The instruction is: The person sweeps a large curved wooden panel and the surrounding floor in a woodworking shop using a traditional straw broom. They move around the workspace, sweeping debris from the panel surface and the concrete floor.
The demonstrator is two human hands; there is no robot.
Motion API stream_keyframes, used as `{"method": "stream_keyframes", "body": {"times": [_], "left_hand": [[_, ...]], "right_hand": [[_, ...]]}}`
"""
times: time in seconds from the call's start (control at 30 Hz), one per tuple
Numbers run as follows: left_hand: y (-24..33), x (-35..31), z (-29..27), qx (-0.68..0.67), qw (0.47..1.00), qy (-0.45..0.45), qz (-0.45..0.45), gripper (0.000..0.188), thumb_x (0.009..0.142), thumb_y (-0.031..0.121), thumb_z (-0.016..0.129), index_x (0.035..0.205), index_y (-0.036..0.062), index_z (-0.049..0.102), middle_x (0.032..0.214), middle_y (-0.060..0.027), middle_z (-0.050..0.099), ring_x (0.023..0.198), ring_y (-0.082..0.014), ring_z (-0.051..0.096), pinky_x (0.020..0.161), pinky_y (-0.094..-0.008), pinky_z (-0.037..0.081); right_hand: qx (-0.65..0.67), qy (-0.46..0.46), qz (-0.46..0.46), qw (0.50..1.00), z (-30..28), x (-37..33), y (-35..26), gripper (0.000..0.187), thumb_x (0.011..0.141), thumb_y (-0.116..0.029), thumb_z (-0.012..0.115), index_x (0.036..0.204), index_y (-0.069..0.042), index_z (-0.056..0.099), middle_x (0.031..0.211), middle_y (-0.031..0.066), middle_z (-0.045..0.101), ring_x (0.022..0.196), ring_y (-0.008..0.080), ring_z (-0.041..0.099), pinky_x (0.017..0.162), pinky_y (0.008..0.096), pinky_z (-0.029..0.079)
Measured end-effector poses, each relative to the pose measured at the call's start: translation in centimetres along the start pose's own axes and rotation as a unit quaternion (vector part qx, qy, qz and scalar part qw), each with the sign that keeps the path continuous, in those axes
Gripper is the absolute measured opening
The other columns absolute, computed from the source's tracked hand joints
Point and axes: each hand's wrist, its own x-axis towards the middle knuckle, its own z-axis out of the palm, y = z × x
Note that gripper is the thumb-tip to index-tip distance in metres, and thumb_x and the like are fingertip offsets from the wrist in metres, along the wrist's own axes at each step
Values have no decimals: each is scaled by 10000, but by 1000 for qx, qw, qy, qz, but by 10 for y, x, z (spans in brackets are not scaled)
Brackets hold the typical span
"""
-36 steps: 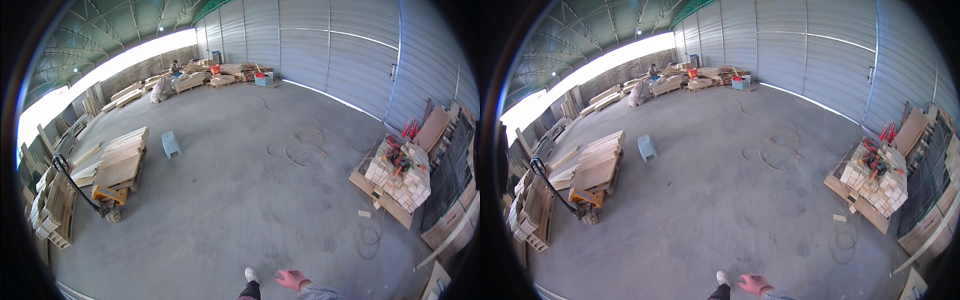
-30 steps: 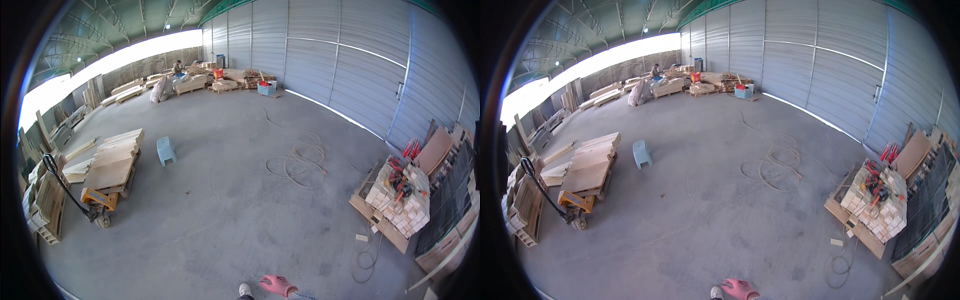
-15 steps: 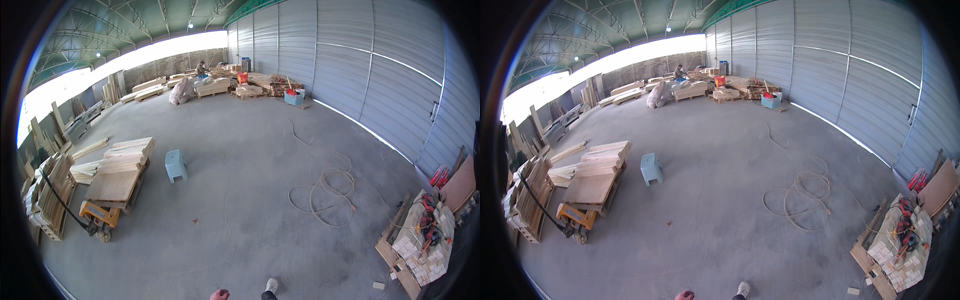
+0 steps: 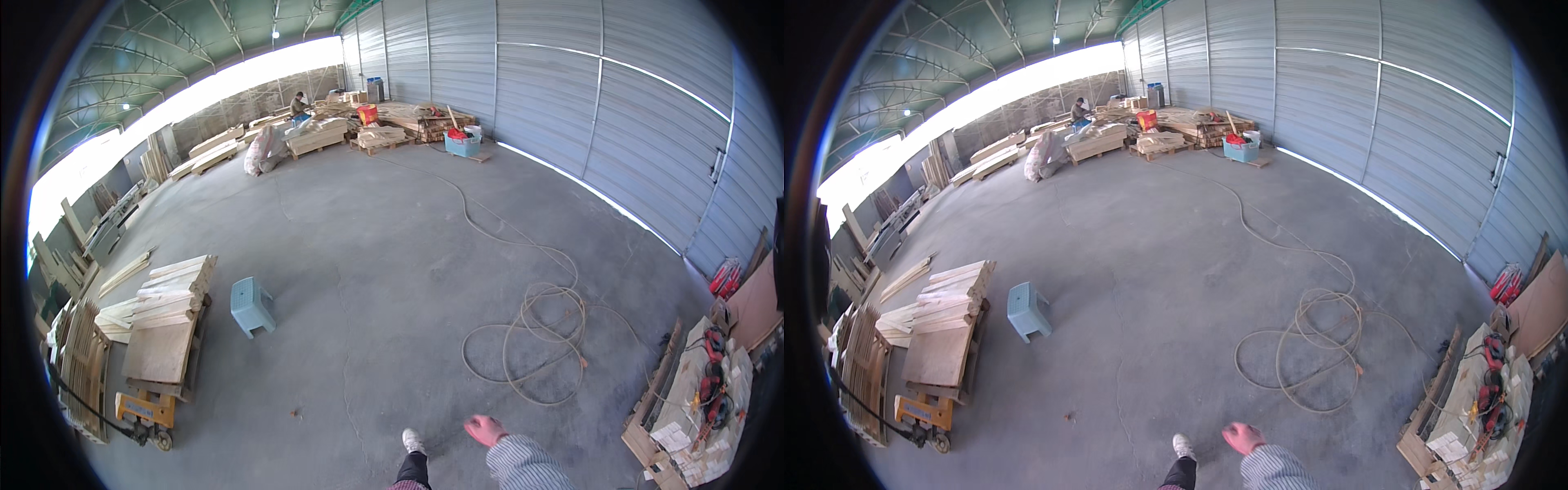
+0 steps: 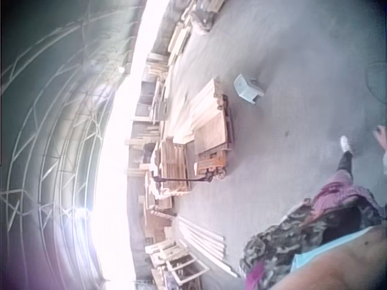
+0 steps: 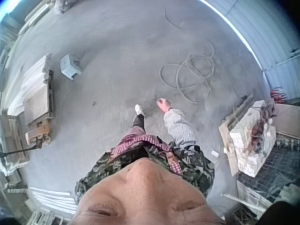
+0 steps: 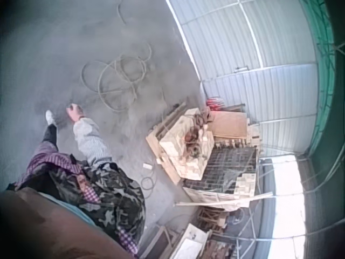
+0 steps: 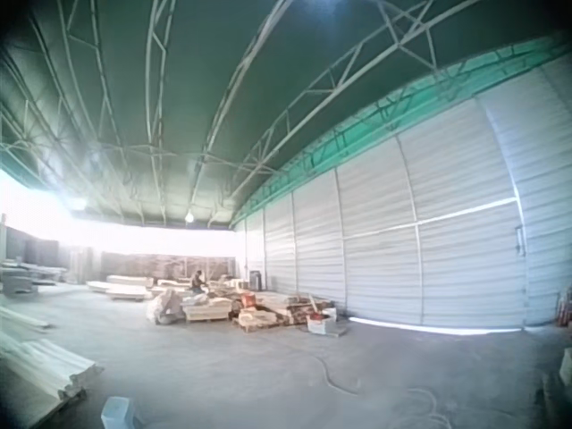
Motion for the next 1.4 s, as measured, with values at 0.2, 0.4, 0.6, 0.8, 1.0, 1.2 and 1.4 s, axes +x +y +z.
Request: {"method": "stream_keyframes", "body": {"times": [0.2, 0.4, 0.6, 0.8, 1.0, 1.2, 1.4], "left_hand": [[159, 144, 15, -22, 1000, 2, 4, 263, 864, 248, 636, 1072, 87, 646, 1004, -103, 665, 878, -223, 618, 772, -339, 511], [321, 311, 32, -28, 998, -12, 60, 256, 870, 233, 631, 1069, 73, 645, 993, -85, 664, 863, -204, 611, 769, -328, 510], [568, 469, 69, -150, 960, -94, 217, 320, 872, 167, 660, 1137, -4, 607, 1063, -122, 646, 971, -208, 598, 889, -337, 489], [753, 492, 132, 36, 980, -103, 164, 315, 868, 177, 672, 1123, 2, 611, 1064, -110, 644, 969, -196, 600, 877, -325, 496], [895, 594, 196, 74, 978, -128, 148, 301, 870, 190, 669, 1109, 15, 620, 1040, -98, 649, 943, -184, 599, 845, -318, 497], [1031, 728, 237, 109, 974, -146, 133, 286, 872, 203, 666, 1096, 28, 629, 1016, -85, 654, 917, -173, 599, 813, -311, 499], [1172, 884, 235, 89, 982, -135, 103, 273, 875, 216, 663, 1082, 41, 638, 992, -72, 659, 891, -161, 598, 780, -304, 500]], "right_hand": [[63, -89, 10, 994, -18, 151, -10, 354, 858, -406, 589, 986, -80, 639, 904, 140, 679, 884, 309, 650, 771, 392, 501], [-20, 61, 370, 927, -69, 171, 131, 411, 822, -433, 587, 978, -65, 685, 907, 171, 678, 867, 363, 640, 769, 441, 501], [23, 40, 525, 850, -75, 280, 189, 430, 828, -443, 558, 1040, -79, 644, 948, 159, 669, 910, 343, 634, 797, 444, 492], [28, 16, 435, 900, -103, 533, 155, 456, 833, -453, 529, 1102, -92, 604, 989, 147, 659, 952, 323, 627, 824, 448, 482], [26, 0, 104, 994, -193, 880, 4, 448, 852, -438, 509, 1164, -122, 564, 1024, 120, 654, 999, 302, 619, 868, 435, 466], [30, 99, 9, 995, -259, 1129, -92, 291, 850, -348, 570, 966, -82, 579, 906, 142, 643, 868, 331, 624, 742, 434, 475], [17, 42, 305, 951, -312, 1170, 9, 536, 792, -518, 547, 1085, -80, 642, 1072, 159, 653, 1039, 326, 605, 885, 447, 461]]}}
